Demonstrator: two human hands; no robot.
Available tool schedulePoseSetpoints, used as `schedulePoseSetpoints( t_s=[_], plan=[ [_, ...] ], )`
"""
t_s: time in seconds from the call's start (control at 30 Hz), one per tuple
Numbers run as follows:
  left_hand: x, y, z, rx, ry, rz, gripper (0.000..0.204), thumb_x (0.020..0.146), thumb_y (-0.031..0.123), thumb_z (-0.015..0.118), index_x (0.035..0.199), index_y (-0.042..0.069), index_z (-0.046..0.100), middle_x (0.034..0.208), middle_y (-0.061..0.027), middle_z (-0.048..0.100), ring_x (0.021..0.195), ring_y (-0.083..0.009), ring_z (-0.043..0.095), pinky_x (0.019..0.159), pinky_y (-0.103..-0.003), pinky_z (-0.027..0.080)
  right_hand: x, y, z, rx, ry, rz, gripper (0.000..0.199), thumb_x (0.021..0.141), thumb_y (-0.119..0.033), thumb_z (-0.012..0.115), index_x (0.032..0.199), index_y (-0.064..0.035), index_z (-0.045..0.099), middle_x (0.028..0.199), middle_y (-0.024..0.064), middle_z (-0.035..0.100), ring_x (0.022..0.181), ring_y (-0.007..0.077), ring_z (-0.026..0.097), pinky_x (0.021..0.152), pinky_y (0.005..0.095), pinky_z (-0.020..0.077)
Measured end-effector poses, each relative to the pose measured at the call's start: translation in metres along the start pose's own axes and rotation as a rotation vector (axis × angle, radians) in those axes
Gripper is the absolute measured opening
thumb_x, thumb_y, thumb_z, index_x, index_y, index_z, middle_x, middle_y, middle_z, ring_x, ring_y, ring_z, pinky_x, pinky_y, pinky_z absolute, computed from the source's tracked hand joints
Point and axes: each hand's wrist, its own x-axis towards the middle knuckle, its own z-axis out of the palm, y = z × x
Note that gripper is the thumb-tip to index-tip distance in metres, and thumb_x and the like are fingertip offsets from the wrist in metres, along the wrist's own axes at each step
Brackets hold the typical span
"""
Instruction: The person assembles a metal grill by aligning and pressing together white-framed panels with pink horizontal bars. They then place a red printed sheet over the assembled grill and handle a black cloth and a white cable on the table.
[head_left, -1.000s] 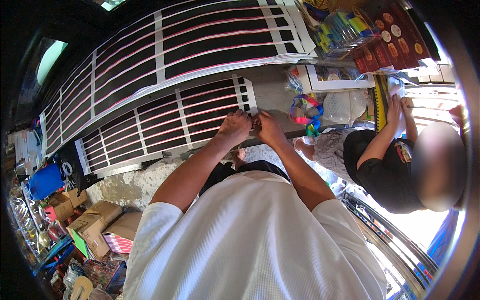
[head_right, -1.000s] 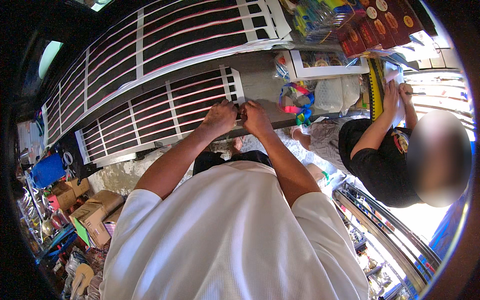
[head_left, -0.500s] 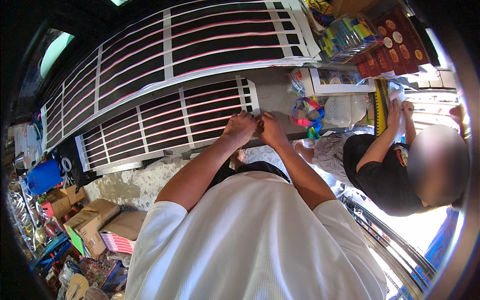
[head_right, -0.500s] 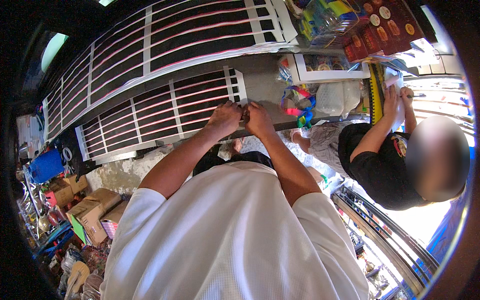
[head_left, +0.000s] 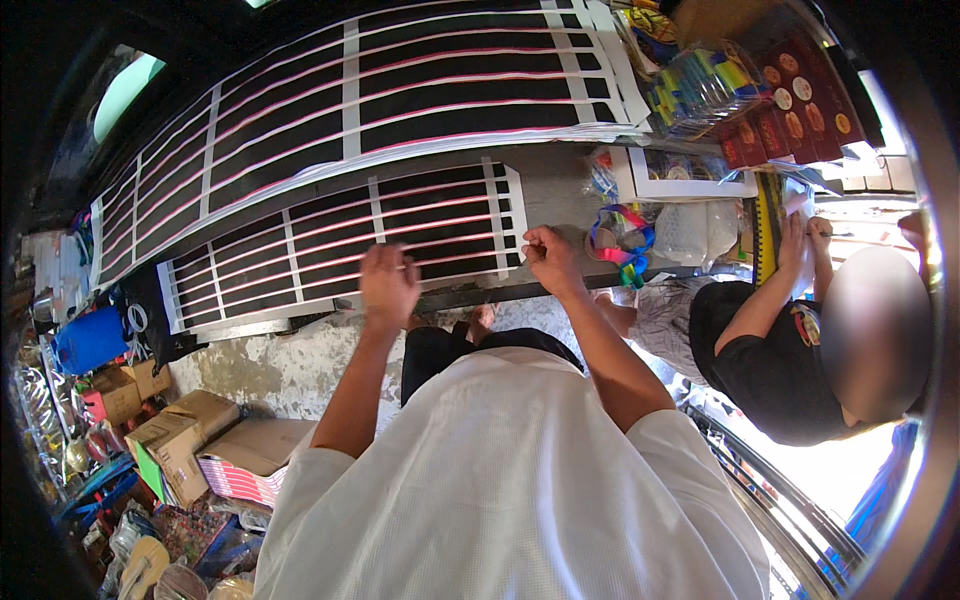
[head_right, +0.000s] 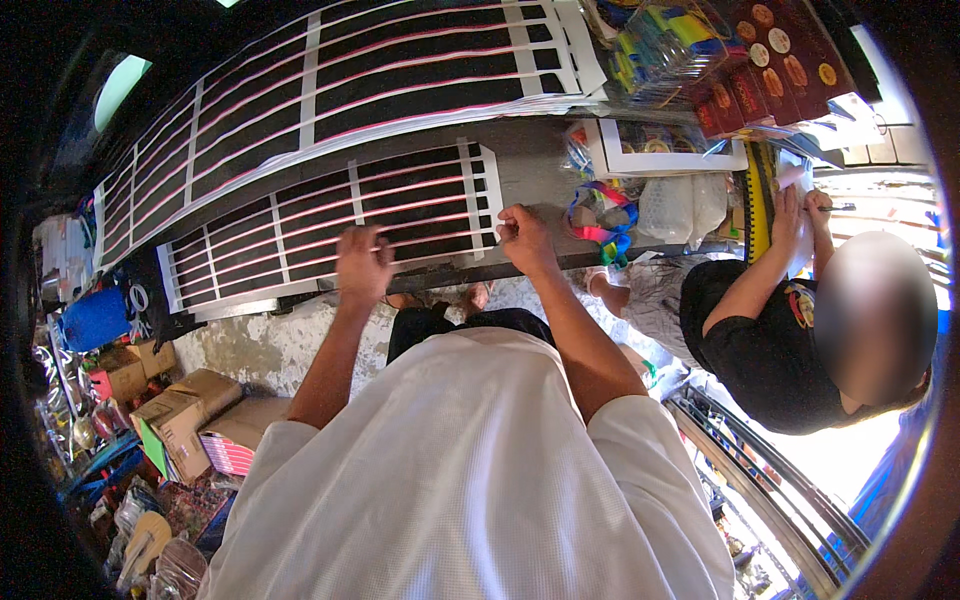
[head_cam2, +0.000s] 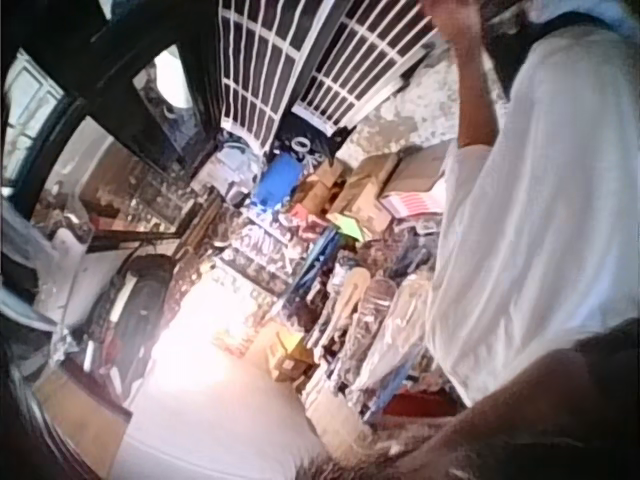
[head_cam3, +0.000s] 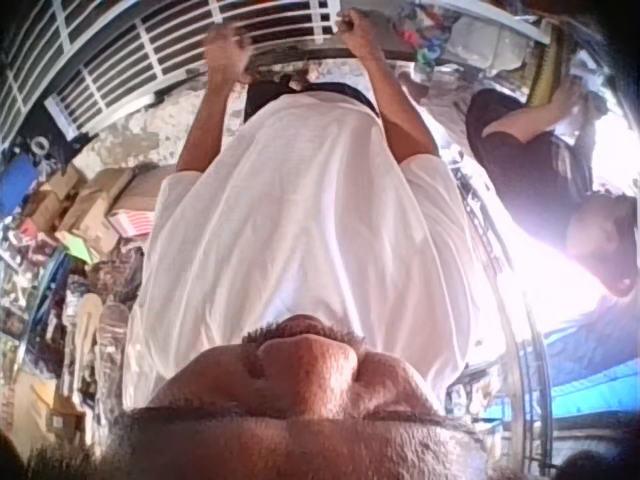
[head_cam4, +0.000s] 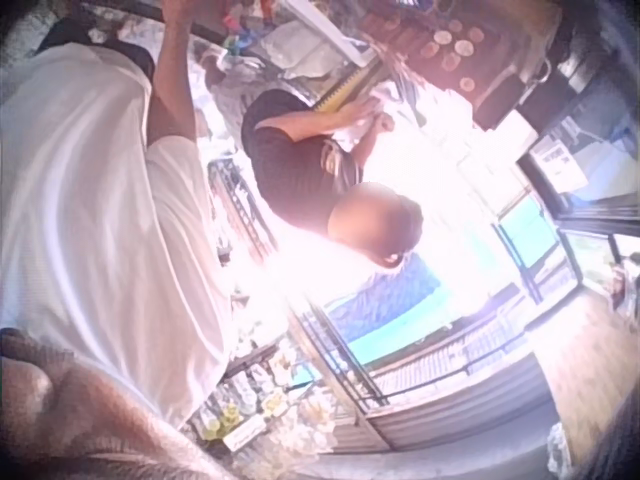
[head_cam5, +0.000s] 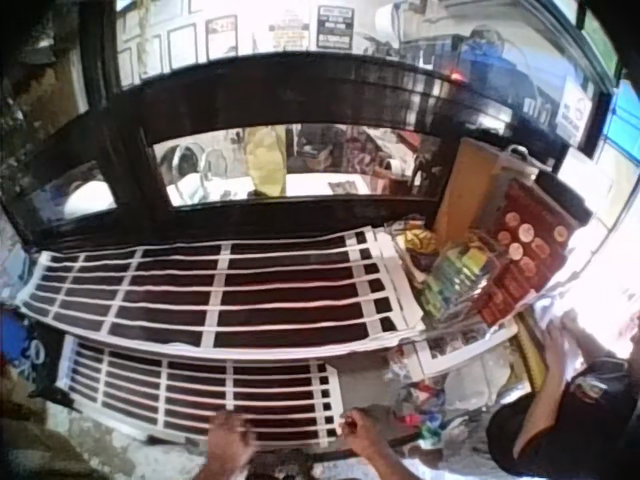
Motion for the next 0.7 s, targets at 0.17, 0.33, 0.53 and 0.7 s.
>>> schedulePoseSetpoints(
  t_s=[0.17, 0.33, 0.53, 0.7],
  plan=[
    [-0.045, -0.073, -0.027, 0.039, 0.026, -0.204, 0.036, 0.095, 0.01, 0.071, 0.13, 0.002, 0.073, 0.136, -0.0246, 0.069, 0.124, -0.0437, 0.065, 0.111, -0.055, 0.052, 0.002, -0.031, 0.013, -0.238, 0.053, -0.071, 0.028, 0.09, -0.006, 0.081, 0.115, -0.0056, 0.069, 0.106, 0.0181, 0.07, 0.102, 0.0392, 0.071, 0.092, 0.0485, 0.0578],
    [-0.056, -0.075, -0.023, 0.008, 0.015, -0.131, 0.04, 0.099, 0.012, 0.068, 0.138, 0.002, 0.072, 0.149, -0.0263, 0.064, 0.139, -0.0453, 0.06, 0.118, -0.054, 0.049, 0.001, -0.042, 0.029, -0.409, 0.136, -0.095, 0.03, 0.087, -0.005, 0.079, 0.115, -0.005, 0.066, 0.108, 0.0209, 0.066, 0.111, 0.0462, 0.066, 0.095, 0.0552, 0.0534],
    [-0.061, -0.057, -0.012, -0.016, -0.072, -0.182, 0.043, 0.103, 0.023, 0.067, 0.143, 0.007, 0.072, 0.166, -0.0206, 0.052, 0.152, -0.0429, 0.05, 0.122, -0.062, 0.042, 0.006, -0.036, 0.033, -0.361, 0.102, -0.025, 0.025, 0.088, -0.004, 0.076, 0.109, -0.0016, 0.062, 0.111, 0.0219, 0.066, 0.108, 0.0462, 0.069, 0.09, 0.0553, 0.0566],
    [-0.066, -0.05, -0.006, 0.001, -0.171, -0.252, 0.05, 0.102, 0.022, 0.067, 0.151, 0.012, 0.068, 0.173, -0.0171, 0.045, 0.159, -0.0403, 0.042, 0.126, -0.067, 0.034, 0.011, -0.03, 0.038, -0.329, 0.118, -0.004, 0.023, 0.087, -0.003, 0.076, 0.106, -0.0023, 0.062, 0.102, 0.0206, 0.069, 0.099, 0.0446, 0.071, 0.084, 0.0536, 0.0575]
  ],
)
